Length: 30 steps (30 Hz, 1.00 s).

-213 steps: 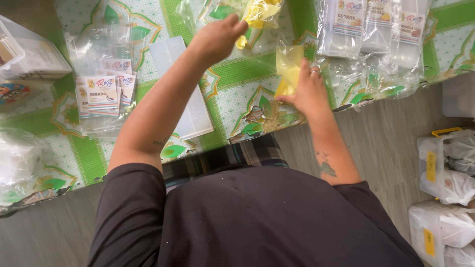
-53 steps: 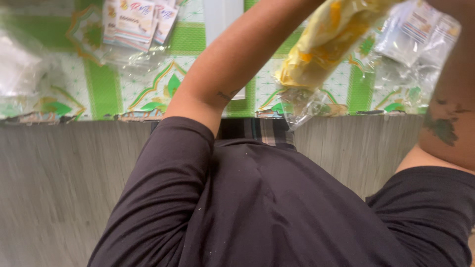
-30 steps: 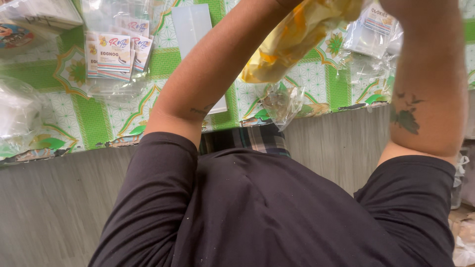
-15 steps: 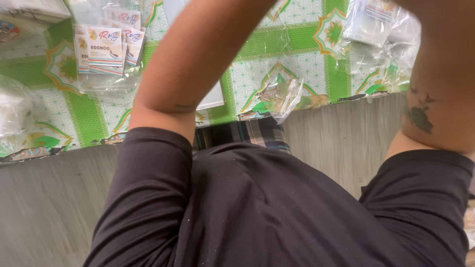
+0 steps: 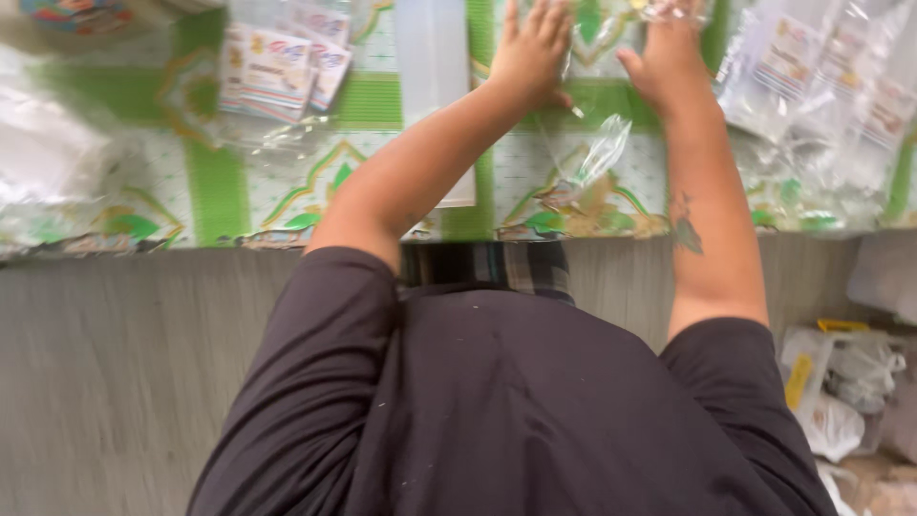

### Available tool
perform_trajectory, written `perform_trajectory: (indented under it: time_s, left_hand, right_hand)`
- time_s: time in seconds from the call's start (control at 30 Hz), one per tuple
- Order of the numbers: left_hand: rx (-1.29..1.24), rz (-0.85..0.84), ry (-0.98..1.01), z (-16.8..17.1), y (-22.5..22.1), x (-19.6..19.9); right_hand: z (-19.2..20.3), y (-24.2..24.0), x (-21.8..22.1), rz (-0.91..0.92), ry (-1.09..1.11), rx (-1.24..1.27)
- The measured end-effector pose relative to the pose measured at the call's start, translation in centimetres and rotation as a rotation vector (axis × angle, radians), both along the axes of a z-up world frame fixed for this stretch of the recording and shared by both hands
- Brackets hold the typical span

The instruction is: The person organizes and places product labels and plastic sleeves into larger plastic bags by hand at a table.

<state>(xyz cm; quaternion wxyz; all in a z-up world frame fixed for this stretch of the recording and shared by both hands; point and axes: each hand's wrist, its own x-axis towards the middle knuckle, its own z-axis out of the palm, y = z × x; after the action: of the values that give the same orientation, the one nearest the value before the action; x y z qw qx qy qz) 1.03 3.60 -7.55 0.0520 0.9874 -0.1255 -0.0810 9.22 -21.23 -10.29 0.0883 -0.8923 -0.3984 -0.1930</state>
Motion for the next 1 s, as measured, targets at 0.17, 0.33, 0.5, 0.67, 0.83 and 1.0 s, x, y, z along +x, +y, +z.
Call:
perform_trajectory:
  time_s: [0.17,0.33,0.5,0.67,0.83,1.0]
  left_hand:
    - [-0.261,0.012,-0.159,0.6,2.6,-0.2]
    - [-0.632,0.247,-0.690,-0.4,15.7,-11.5]
    - [-0.008,0.698,-0.788,-3.3,31.3,-26.0]
    - [-0.436,0.729,-0.526,-4.8,32.7,-28.4]
    - [-0.152,0.663,-0.138,-2.0,25.3,-20.8]
    - [-0.161,0.699,0.021,0.2,24.2,-17.4]
  right_hand:
    - [0.7,-3.4,-2.7,-0.004,0.201,0.248]
    - [1.4,-4.0,-5.6,-0.154,0.167,0.459]
    - [3.2,-0.5,-11.9,-0.206,0.132,0.674]
    - [4.6,11.0,-20.3,-0.064,0.364,0.585]
    - [3.7,19.0,-22.8,0.058,0.480,0.259]
    - [4.3,16.4,-19.8,-0.352,0.215,0.041]
